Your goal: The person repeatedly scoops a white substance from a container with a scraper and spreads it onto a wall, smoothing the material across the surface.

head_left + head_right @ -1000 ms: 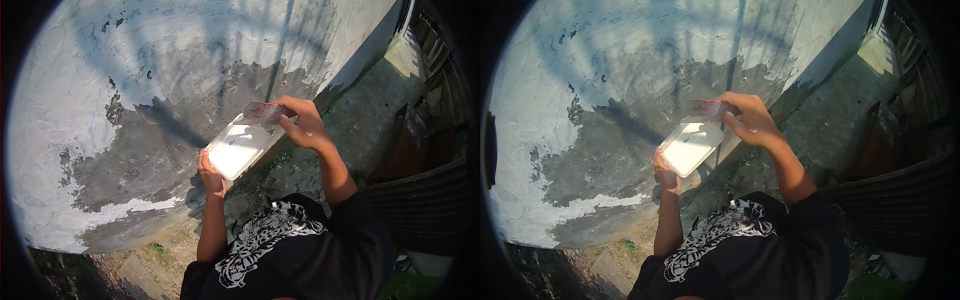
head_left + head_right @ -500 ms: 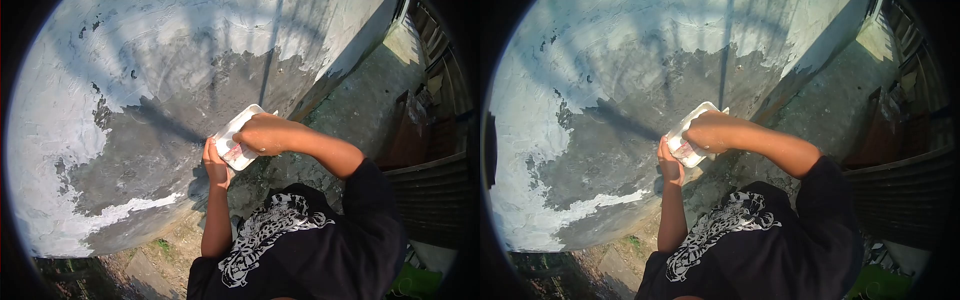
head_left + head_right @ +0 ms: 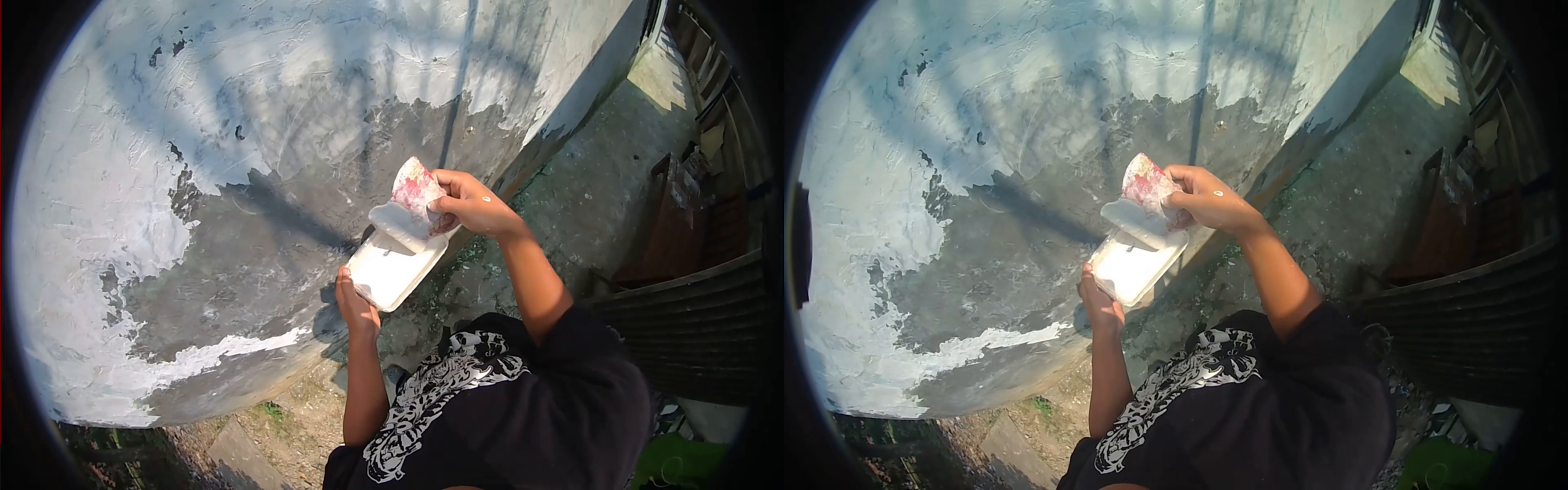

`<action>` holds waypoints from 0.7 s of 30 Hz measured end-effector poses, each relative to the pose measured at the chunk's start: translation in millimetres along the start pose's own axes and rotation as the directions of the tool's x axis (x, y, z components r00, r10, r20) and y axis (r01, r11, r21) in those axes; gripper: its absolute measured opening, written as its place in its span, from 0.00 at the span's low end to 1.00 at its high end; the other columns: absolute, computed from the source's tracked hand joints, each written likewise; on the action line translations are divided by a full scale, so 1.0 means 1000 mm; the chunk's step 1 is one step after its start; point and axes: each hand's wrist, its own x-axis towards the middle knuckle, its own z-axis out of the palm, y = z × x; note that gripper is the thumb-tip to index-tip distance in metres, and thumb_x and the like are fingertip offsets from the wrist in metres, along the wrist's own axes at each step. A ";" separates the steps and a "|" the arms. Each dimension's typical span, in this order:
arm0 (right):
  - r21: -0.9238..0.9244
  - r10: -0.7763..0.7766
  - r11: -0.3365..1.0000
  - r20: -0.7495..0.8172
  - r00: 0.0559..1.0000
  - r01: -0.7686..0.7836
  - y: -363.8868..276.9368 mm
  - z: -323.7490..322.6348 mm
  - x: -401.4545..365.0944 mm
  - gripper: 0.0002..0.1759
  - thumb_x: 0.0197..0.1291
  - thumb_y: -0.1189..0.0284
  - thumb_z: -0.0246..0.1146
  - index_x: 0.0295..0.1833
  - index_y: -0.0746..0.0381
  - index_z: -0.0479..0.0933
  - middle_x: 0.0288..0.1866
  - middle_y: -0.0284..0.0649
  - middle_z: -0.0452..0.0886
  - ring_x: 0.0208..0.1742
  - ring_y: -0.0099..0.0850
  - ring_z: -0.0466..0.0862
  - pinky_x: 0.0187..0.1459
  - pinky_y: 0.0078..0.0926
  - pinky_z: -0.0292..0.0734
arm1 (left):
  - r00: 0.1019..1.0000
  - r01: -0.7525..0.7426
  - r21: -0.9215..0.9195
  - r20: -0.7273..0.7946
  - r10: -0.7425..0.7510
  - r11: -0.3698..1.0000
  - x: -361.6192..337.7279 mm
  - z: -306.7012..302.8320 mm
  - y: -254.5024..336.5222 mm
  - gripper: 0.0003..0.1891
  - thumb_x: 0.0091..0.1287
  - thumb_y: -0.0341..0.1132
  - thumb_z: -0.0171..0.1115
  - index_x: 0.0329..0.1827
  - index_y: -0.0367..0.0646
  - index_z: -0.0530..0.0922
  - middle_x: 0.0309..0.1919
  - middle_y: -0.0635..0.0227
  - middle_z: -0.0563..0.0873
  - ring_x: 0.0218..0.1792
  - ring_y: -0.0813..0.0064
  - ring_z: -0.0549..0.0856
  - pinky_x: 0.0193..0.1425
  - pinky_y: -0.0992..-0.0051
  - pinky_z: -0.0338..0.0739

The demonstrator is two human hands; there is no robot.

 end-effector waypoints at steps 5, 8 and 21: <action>0.220 0.078 0.975 -0.212 0.974 -0.031 0.024 -0.013 -0.017 0.17 0.74 0.74 0.62 0.64 0.68 0.75 0.56 0.39 0.86 0.55 0.25 0.86 0.59 0.28 0.81 | 0.996 0.048 -0.026 0.074 -0.046 0.998 0.018 -0.009 -0.020 0.24 0.83 0.48 0.49 0.71 0.39 0.70 0.63 0.64 0.80 0.64 0.68 0.81 0.67 0.65 0.76; 0.419 0.122 0.907 -0.354 0.927 0.040 0.030 -0.011 -0.029 0.17 0.76 0.73 0.59 0.64 0.70 0.73 0.57 0.45 0.85 0.55 0.32 0.87 0.57 0.35 0.85 | 0.995 0.070 -0.067 0.075 -0.065 0.995 0.018 -0.003 -0.024 0.24 0.84 0.47 0.47 0.71 0.38 0.69 0.65 0.62 0.79 0.65 0.67 0.80 0.69 0.64 0.76; 0.161 -0.086 0.769 -0.933 0.350 0.619 0.051 -0.036 0.028 0.09 0.73 0.77 0.62 0.53 0.70 0.81 0.49 0.43 0.88 0.49 0.30 0.88 0.53 0.31 0.83 | 0.997 -0.017 -0.092 0.073 0.024 0.996 0.006 -0.044 -0.001 0.30 0.84 0.55 0.37 0.75 0.42 0.69 0.70 0.60 0.77 0.69 0.61 0.78 0.72 0.61 0.74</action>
